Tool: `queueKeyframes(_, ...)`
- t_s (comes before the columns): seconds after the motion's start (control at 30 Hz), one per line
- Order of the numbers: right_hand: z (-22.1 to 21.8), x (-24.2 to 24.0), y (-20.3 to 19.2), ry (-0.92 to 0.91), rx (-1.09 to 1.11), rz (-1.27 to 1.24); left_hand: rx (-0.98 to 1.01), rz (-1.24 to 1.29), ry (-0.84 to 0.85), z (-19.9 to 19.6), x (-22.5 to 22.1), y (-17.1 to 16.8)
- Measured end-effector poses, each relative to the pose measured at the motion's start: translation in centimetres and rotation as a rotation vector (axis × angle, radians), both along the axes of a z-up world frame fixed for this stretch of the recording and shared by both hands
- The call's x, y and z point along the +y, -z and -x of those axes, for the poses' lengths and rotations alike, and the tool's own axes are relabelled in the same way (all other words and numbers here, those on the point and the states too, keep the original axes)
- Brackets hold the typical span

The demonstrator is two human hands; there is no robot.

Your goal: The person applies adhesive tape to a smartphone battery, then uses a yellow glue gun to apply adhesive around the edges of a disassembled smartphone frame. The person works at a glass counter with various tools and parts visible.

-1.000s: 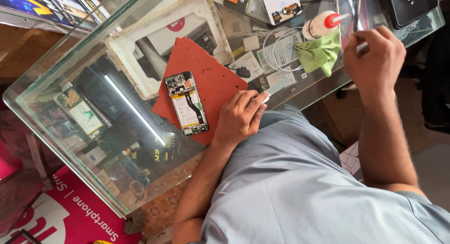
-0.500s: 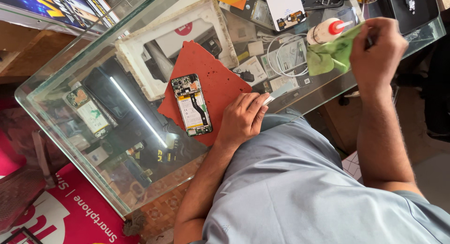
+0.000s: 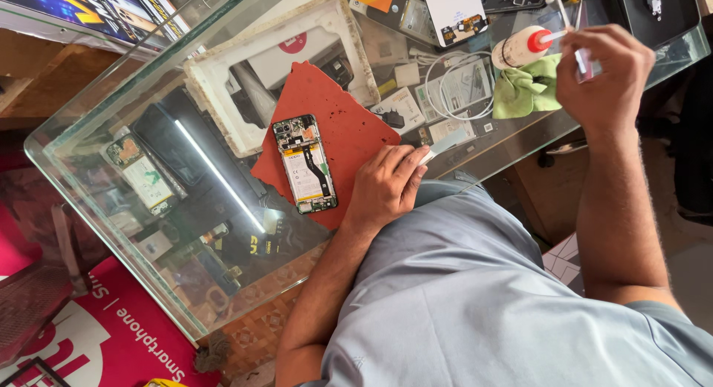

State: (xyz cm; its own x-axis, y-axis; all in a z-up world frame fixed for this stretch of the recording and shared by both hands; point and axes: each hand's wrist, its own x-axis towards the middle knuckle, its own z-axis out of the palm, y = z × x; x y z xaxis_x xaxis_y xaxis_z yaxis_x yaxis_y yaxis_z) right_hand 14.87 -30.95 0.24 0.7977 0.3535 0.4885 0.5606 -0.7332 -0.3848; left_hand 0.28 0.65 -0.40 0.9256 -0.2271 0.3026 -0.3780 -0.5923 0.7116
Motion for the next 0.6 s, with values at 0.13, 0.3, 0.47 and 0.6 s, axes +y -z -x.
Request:
queueKeyframes(0.13, -1.6, -0.7, -1.3, 0.07, -0.068, 0.311, 0.013, 0.004, -0.005, 0.1, -0.1, -0.4)
queueKeyframes(0.3, -6.1, -0.6, -2.4, 0.14, -0.05, 0.607, 0.011, 0.01, -0.029, 0.2, -0.1, -0.5)
queueKeyframes(0.47, -8.9, 0.9, -3.2, 0.048, 0.06, 0.682, 0.035, 0.052, -0.006, 0.0, 0.4, -0.6)
queueKeyframes(0.6, -10.8, 1.7, -3.8, -0.008, 0.109, 0.724, 0.039, 0.067, 0.007, -0.2, 0.5, -0.3)
